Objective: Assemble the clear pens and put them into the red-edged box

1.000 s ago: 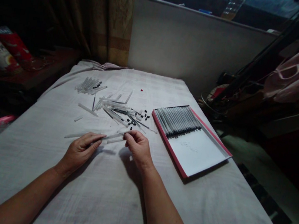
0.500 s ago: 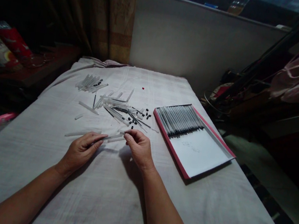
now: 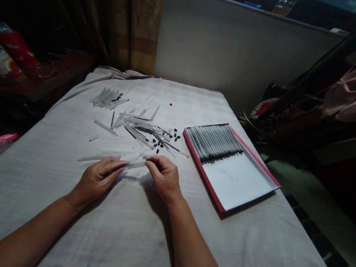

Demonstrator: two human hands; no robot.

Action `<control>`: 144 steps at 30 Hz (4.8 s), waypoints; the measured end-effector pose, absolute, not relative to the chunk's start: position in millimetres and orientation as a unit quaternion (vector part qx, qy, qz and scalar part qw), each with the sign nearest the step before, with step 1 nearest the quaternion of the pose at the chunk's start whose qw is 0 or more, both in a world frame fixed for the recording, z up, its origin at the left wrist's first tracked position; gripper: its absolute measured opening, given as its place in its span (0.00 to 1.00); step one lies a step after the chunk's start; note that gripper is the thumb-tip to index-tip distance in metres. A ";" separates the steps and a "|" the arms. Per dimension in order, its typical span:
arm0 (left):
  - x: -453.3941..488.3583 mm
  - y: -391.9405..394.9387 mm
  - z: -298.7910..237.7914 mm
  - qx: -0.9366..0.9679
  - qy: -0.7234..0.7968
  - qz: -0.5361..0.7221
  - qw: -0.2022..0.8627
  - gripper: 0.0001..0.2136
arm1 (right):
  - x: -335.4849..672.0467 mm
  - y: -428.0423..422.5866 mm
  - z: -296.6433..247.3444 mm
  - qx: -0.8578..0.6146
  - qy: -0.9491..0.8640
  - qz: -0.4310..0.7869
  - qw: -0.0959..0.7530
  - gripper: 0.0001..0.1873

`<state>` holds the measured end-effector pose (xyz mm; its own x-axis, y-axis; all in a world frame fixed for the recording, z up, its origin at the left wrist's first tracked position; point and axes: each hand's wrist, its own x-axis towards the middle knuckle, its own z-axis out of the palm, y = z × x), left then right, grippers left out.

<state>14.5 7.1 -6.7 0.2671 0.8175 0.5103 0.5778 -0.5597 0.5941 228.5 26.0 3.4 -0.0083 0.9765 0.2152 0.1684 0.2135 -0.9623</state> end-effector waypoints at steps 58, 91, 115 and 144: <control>13.1 7.0 -5.0 0.779 0.467 0.380 0.172 0.12 | 245.3 25.6 2.9 -0.473 -0.684 0.382 0.403 0.08; 25.8 11.8 9.4 0.328 0.477 0.577 0.576 0.23 | 208.4 21.5 -4.1 -0.478 -0.653 0.372 0.455 0.09; 8.7 5.3 -0.2 0.773 0.510 0.342 0.160 0.14 | 229.8 36.8 12.2 -0.510 -0.529 0.479 0.480 0.14; 17.8 -0.5 -1.3 0.827 0.465 0.287 0.128 0.14 | 217.9 25.0 10.4 -0.455 -0.469 0.650 0.389 0.13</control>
